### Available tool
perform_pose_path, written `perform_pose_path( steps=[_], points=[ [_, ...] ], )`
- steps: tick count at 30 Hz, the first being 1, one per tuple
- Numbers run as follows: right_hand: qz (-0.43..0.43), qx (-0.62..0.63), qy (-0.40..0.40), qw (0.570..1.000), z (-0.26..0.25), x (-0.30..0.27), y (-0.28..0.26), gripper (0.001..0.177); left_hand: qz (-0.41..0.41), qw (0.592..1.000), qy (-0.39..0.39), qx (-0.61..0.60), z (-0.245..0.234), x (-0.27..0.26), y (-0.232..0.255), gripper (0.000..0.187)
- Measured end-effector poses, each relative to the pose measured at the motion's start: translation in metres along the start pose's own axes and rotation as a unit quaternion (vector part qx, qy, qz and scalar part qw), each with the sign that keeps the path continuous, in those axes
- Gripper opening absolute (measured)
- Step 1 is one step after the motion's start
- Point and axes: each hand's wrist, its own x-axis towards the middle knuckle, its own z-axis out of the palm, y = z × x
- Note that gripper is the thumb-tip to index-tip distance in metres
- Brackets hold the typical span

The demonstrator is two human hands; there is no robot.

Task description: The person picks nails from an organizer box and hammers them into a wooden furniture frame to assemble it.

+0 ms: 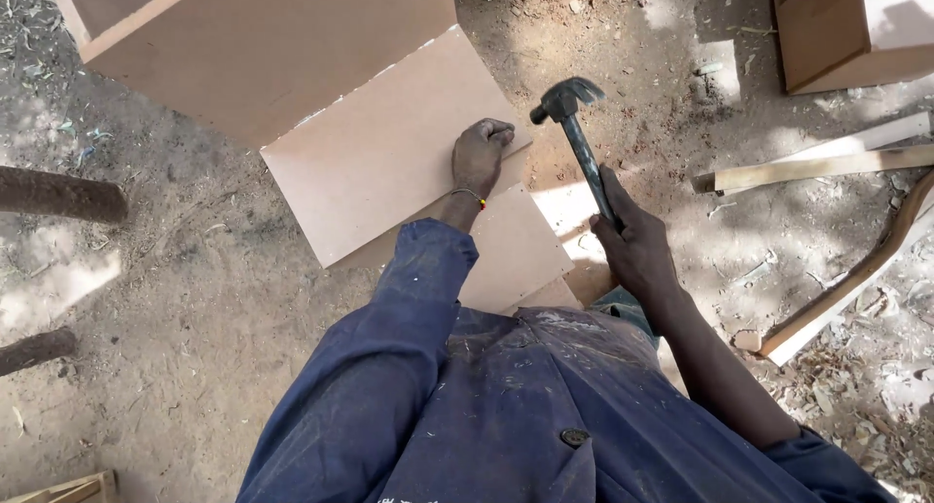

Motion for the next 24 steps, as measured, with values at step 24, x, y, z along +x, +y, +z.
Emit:
perform_pose_path(
  steps=[24],
  points=[
    [-0.105, -0.096, 0.015, 0.99, 0.018, 0.01, 0.004, 0.051, 0.061, 0.995, 0.001, 0.077, 0.014, 0.002, -0.017, 0.016]
  ],
)
